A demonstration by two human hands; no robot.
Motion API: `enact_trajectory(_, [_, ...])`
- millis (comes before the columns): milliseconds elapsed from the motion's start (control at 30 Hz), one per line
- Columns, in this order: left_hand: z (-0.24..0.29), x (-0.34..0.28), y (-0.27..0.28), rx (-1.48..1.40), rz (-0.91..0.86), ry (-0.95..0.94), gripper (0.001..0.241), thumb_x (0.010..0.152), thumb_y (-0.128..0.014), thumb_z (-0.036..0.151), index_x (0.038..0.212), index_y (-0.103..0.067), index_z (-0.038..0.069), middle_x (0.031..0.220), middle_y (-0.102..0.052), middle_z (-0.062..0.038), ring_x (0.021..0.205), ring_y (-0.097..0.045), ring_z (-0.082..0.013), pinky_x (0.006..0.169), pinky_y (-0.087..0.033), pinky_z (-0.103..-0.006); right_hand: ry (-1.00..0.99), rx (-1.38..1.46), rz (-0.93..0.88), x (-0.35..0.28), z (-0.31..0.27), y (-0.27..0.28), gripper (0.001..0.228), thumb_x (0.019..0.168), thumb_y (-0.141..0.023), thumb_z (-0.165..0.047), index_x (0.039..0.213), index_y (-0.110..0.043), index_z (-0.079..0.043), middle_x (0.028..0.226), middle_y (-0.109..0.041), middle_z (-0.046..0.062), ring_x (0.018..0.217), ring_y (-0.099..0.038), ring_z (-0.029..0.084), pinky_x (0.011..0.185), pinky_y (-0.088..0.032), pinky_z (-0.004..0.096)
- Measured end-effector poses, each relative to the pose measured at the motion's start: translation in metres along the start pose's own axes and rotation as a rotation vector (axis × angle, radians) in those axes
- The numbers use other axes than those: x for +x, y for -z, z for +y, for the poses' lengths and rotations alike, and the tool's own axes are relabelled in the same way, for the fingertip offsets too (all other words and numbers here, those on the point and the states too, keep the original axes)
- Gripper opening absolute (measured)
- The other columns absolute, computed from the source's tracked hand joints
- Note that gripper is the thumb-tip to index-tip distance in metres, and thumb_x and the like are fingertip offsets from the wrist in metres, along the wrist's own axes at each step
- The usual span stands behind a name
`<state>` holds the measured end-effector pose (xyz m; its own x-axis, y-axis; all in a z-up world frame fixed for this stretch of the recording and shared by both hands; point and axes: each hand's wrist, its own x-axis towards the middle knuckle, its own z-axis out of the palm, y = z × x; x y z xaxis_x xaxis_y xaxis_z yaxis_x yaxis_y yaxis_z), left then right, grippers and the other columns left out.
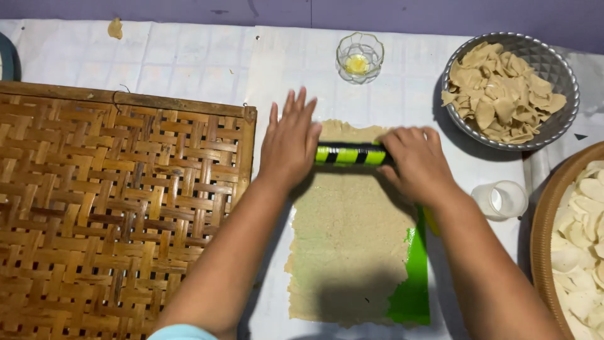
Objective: Roll out thin sheets of paste or dough on a plastic mat using a rolling pin and a scraper.
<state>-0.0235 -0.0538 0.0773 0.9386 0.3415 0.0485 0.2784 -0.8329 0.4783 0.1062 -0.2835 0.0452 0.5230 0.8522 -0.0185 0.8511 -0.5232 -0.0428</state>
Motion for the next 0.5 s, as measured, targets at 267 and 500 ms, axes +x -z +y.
enact_trajectory(267, [0.019, -0.158, -0.073, 0.068, 0.090, -0.157, 0.049, 0.109, -0.037, 0.033, 0.146, -0.050, 0.004, 0.158, -0.043, -0.020, 0.151, -0.032, -0.0334, 0.123, -0.012, -0.0569, -0.049, 0.181, 0.134, -0.132, -0.069, -0.022, 0.056, 0.081, -0.072, -0.027, 0.134, -0.058, -0.017, 0.122, -0.061, 0.002, 0.118, -0.055, 0.022, 0.113, -0.031, 0.050])
enact_trajectory(500, [0.009, -0.154, -0.096, 0.181, -0.064, -0.095, 0.056, 0.110, -0.031, 0.041, 0.156, -0.040, 0.011, 0.163, -0.036, -0.018, 0.152, -0.027, -0.0369, 0.122, -0.009, -0.0582, -0.121, 0.053, 0.403, -0.136, -0.074, -0.078, 0.065, 0.106, -0.038, -0.050, 0.154, -0.045, -0.006, 0.155, -0.051, 0.018, 0.146, -0.043, 0.031, 0.123, -0.001, 0.067])
